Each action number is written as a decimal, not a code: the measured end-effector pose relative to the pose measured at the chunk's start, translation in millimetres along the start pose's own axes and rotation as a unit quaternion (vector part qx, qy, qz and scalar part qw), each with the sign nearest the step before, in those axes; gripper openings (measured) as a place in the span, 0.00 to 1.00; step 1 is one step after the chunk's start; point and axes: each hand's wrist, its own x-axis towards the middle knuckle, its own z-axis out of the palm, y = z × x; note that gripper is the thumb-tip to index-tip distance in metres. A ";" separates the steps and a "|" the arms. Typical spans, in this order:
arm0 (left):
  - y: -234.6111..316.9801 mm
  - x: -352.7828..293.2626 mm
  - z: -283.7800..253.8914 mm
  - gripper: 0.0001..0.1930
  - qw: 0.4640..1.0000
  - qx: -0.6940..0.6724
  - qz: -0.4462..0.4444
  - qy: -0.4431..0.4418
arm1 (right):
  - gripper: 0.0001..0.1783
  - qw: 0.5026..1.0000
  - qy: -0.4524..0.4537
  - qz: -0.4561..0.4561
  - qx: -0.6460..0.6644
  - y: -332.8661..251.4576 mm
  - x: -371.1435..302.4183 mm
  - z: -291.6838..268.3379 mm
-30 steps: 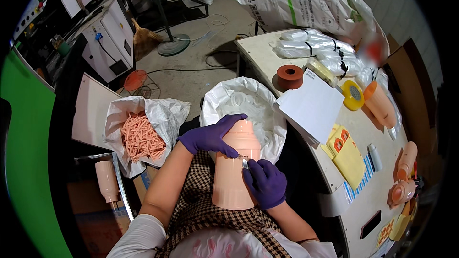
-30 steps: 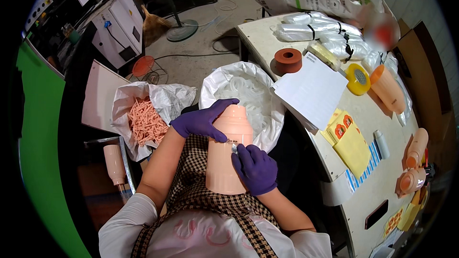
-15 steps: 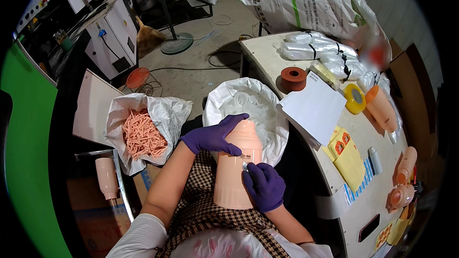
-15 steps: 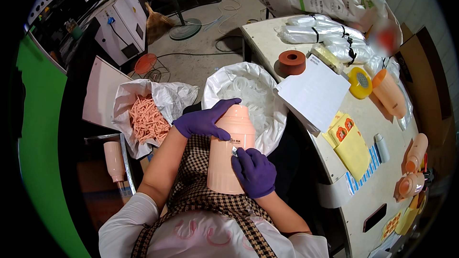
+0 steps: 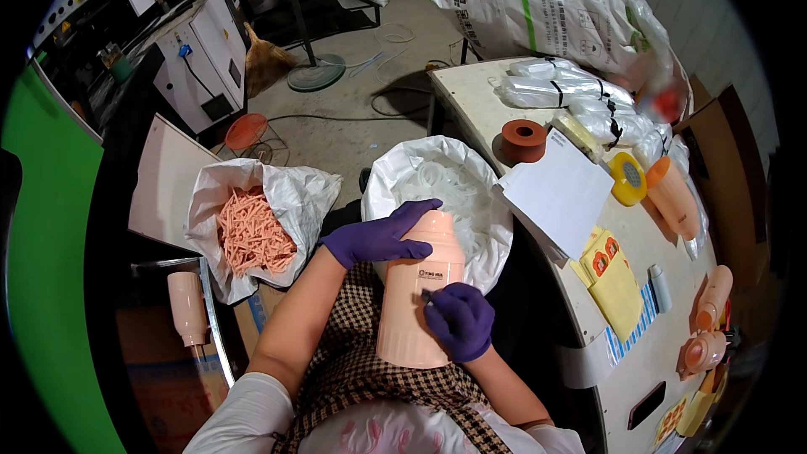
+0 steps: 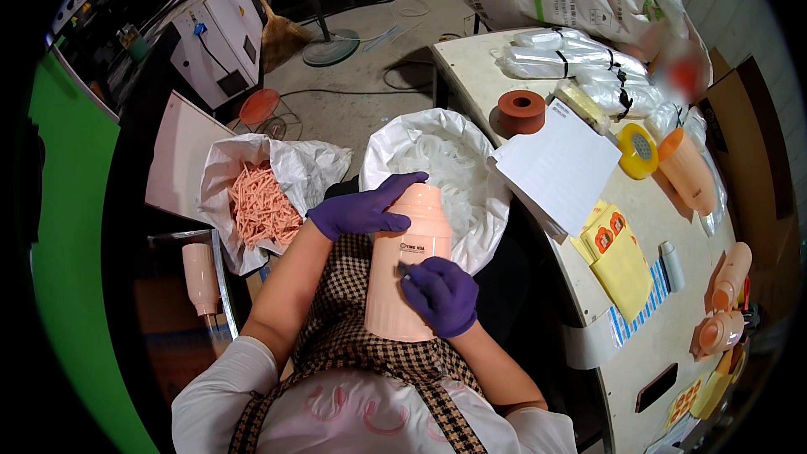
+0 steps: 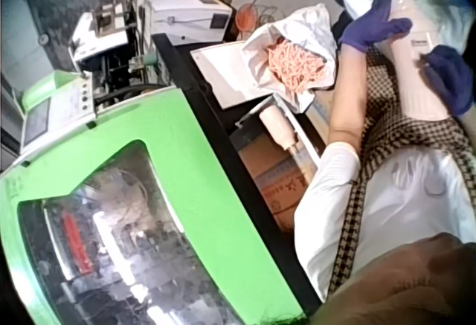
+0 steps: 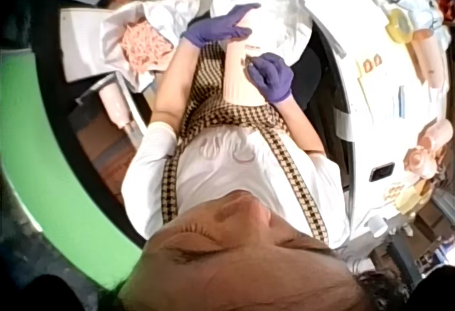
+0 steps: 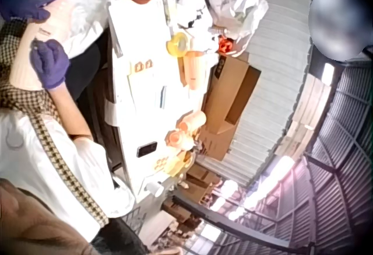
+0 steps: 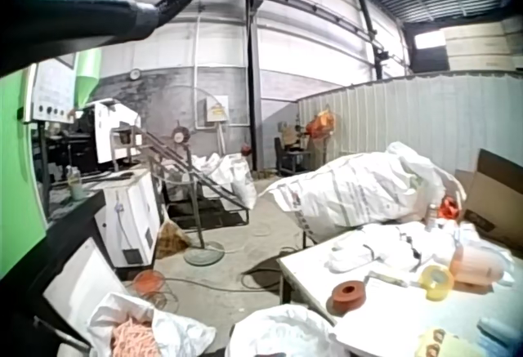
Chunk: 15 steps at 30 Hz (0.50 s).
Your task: The person applies labels and stickers to orange plastic jugs by hand. They peel individual stickers from a sheet and press them onto the sides of the jugs, handling one jug at a time.
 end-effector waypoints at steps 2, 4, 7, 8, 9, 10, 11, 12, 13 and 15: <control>-1.9 0.7 1.2 0.51 1.000 -0.004 -0.004 0.006 | 0.15 0.998 -0.002 -0.040 0.051 1.0 0.3 -1.0; -0.9 -0.7 0.0 0.50 1.000 -0.027 0.000 0.003 | 0.20 0.989 -0.083 -0.116 0.045 -4.7 9.9 -6.8; 4.4 0.4 0.3 0.54 1.000 -0.009 -0.013 -0.005 | 0.21 0.992 -0.055 -0.093 0.057 -0.4 2.0 -11.5; 12.2 -0.4 3.6 0.54 1.000 -0.009 -0.011 -0.007 | 0.19 0.995 -0.035 -0.074 0.062 2.3 -0.5 -16.5; 22.8 -4.1 8.8 0.57 0.998 0.045 -0.040 0.008 | 0.19 0.995 -0.045 -0.075 0.057 0.5 3.2 -27.5; 27.7 -5.2 13.3 0.60 0.992 0.099 -0.069 0.023 | 0.18 0.996 -0.063 -0.061 0.027 3.4 -0.5 -39.6; 18.7 -9.0 11.8 0.66 0.992 0.105 -0.062 0.027 | 0.18 0.997 -0.031 -0.060 -0.026 4.6 1.4 -54.4; 18.5 -14.1 0.6 0.65 0.995 0.090 -0.030 0.008 | 0.17 0.995 0.001 -0.057 -0.076 7.1 3.9 -70.1; 18.7 -21.2 -11.2 0.65 0.999 0.037 -0.024 -0.017 | 0.17 0.988 0.033 -0.051 -0.139 15.0 5.7 -89.0; 14.4 -30.5 -29.0 0.66 0.999 -0.008 -0.003 -0.050 | 0.15 0.955 0.083 -0.043 -0.280 36.9 13.4 -132.5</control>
